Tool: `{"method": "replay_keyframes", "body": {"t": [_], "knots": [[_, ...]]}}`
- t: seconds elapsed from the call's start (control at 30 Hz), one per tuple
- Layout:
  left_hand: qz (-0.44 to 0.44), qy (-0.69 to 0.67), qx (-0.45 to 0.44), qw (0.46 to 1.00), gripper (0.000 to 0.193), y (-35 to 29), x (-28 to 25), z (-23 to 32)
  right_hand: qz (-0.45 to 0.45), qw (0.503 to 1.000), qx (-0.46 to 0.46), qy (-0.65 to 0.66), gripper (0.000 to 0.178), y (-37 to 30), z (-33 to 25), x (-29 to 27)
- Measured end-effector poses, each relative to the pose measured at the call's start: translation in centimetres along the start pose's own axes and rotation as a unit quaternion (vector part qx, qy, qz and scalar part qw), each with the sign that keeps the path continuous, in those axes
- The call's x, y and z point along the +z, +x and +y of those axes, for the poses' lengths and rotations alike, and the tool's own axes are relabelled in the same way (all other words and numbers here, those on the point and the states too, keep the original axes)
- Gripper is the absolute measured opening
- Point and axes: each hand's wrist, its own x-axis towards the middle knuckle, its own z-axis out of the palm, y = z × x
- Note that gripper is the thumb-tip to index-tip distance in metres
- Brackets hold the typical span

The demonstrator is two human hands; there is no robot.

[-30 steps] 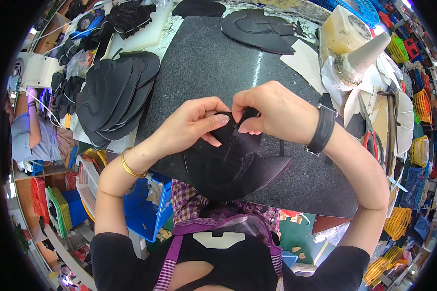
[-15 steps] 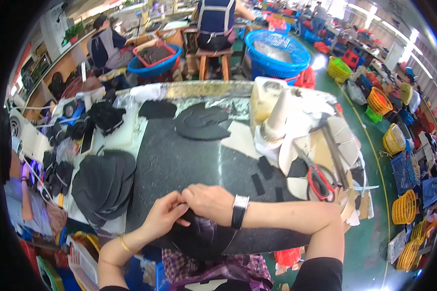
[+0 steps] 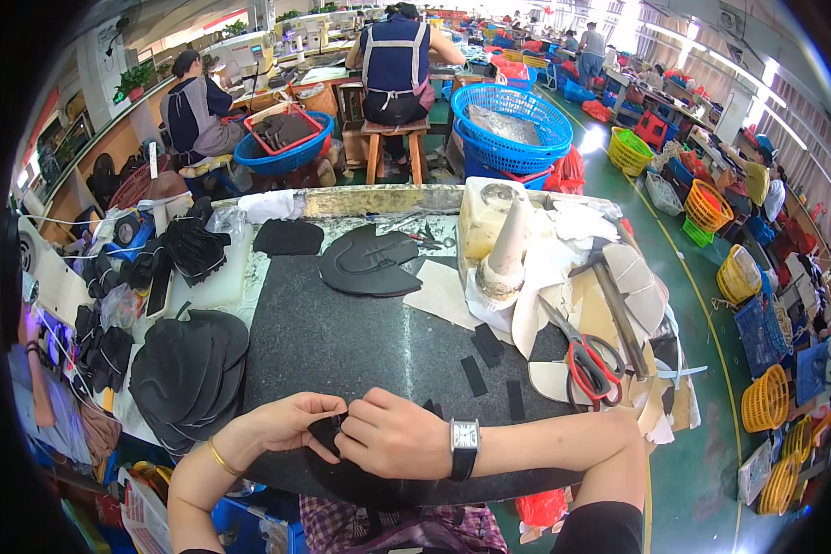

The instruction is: The person attaches small strips to shoe upper pieces one at a time by hand, fitting and pressing each strip onto a shoe piece.

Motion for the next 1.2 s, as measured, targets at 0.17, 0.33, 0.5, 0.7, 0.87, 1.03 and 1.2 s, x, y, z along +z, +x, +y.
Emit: {"method": "replay_keyframes", "body": {"t": [0.17, 0.33, 0.5, 0.7, 0.87, 1.03, 1.2], "knots": [[-0.019, 0.090, 0.011, 0.996, 0.034, -1.1, 2.4, 1.1, 0.004, 0.987, 0.114, 0.112, 0.028, 1.2, 1.1, -1.1], [-0.101, 0.070, -0.013, 0.992, 0.034, -1.2, 1.6, 0.1, 0.025, 0.998, -0.029, 0.057, 0.021, 1.0, 0.0, -0.6], [-0.002, 0.061, 0.041, 0.997, 0.037, -1.2, 4.0, 0.1, -0.036, 0.993, 0.053, 0.100, 0.016, 1.5, 0.8, -0.1], [0.070, 0.022, 0.150, 0.986, 0.032, -1.8, 3.1, -0.2, -0.095, 0.825, 0.401, 0.386, 0.014, 0.2, 3.5, 0.2], [0.132, 0.107, 0.140, 0.975, 0.024, -1.5, 2.8, -0.6, 0.014, 0.835, 0.337, 0.434, 0.029, 0.4, 4.7, 0.7], [0.153, 0.131, 0.158, 0.967, 0.021, -1.6, 3.1, -1.1, -0.145, 0.896, 0.287, 0.306, 0.020, 2.3, 3.2, -1.4], [0.161, 0.164, 0.135, 0.964, 0.016, -1.3, 2.8, -1.6, -0.134, 0.875, 0.317, 0.339, 0.018, 2.2, 3.9, -0.7]]}}
